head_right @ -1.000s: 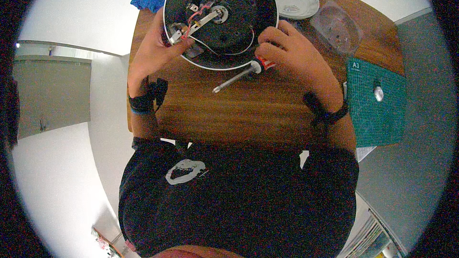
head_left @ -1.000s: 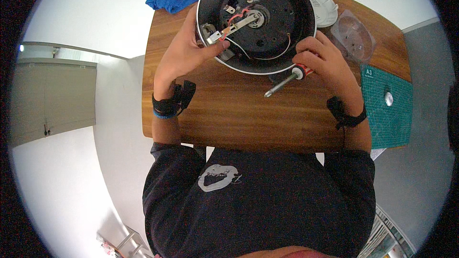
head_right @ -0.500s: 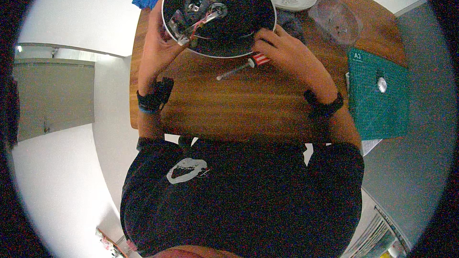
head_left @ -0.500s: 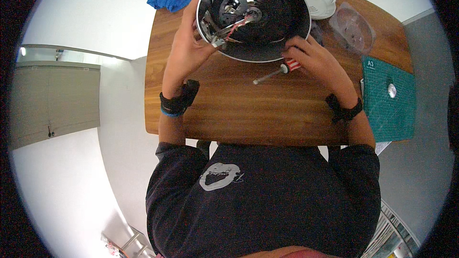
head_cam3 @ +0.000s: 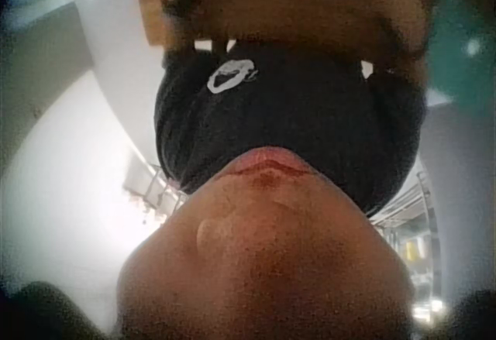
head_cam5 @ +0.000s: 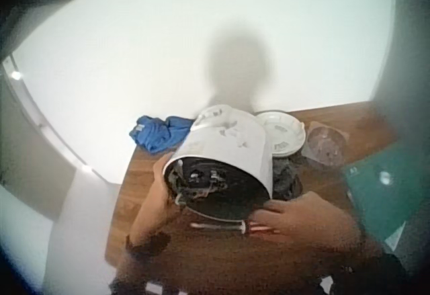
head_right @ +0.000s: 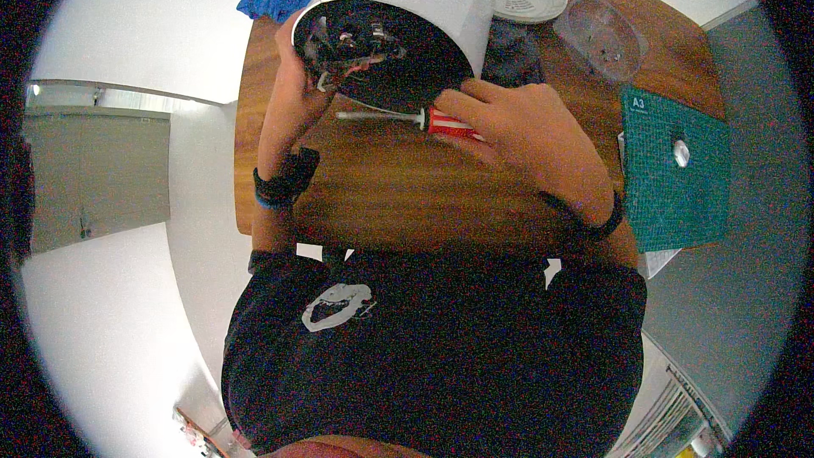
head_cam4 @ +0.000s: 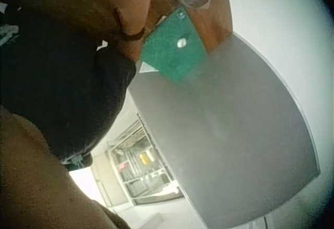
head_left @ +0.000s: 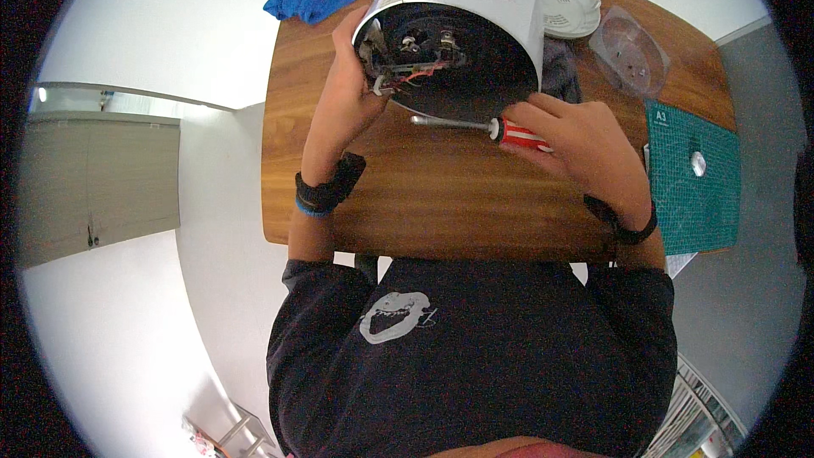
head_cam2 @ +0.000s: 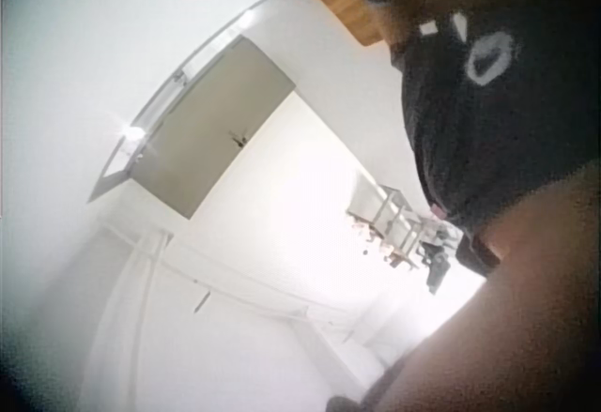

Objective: The person wipes the exterior of a white cylindrical appliance with a gray cloth, then uses a screwdriver to open the casing and access the internal wiring. They proceed to unscrew and adjust internal components, including wires and a small black part, while the appliance remains disassembled on the table.

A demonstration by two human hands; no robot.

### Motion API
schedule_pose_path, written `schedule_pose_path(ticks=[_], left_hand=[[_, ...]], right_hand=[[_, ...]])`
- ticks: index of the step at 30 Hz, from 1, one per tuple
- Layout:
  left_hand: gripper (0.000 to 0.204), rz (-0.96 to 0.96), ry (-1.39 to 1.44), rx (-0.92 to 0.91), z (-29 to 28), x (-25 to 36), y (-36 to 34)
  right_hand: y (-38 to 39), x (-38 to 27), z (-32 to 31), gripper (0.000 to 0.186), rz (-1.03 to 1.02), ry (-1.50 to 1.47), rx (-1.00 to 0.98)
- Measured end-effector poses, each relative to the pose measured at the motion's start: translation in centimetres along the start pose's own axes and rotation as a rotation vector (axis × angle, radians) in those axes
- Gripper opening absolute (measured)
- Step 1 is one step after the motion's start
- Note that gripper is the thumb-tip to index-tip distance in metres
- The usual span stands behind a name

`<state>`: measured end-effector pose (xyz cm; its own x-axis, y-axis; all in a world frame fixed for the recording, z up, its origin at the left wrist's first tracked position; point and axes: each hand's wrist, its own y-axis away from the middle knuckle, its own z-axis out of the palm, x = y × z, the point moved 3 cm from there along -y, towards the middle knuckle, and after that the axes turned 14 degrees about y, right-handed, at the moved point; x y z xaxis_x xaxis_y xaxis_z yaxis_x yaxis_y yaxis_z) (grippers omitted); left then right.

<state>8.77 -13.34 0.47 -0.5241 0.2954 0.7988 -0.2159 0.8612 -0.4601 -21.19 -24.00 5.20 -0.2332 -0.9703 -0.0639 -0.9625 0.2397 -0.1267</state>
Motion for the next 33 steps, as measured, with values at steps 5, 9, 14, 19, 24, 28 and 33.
schedule_pose_path(ticks=[5, 9, 14, 19, 24, 28, 33], left_hand=[[0.101, 0.076, -0.102, -0.045, 0.1, 2.0, -1.1], [0.097, 0.040, -0.083, -0.083, -0.1, 1.5, -1.2], [0.103, -0.017, -0.158, -0.125, 0.0, 3.3, -1.2], [0.109, 0.018, -0.232, -0.168, 0.0, 3.4, -1.9], [0.103, -0.049, -0.096, -0.197, 0.0, 3.9, -2.9], [0.104, -0.087, -0.068, -0.195, -0.2, 3.5, -2.8], [0.102, -0.026, -0.110, -0.194, -0.1, 3.4, -2.8]], right_hand=[[-1.3, -1.5, -2.9, 0.031, 0.189, -0.049, 0.192], [-2.4, -1.9, -3.4, 0.028, 0.227, -0.045, 0.405], [-3.5, -2.1, -4.1, 0.025, 0.199, 0.025, 0.568], [-4.4, -2.0, -4.7, 0.029, 0.138, 0.105, 0.659], [-4.9, -1.2, -4.0, 0.028, 0.103, 0.107, 0.704], [-4.8, -0.7, -3.9, 0.031, 0.034, 0.141, 0.703], [-5.2, -0.9, -3.9, 0.034, 0.000, 0.135, 0.699]])
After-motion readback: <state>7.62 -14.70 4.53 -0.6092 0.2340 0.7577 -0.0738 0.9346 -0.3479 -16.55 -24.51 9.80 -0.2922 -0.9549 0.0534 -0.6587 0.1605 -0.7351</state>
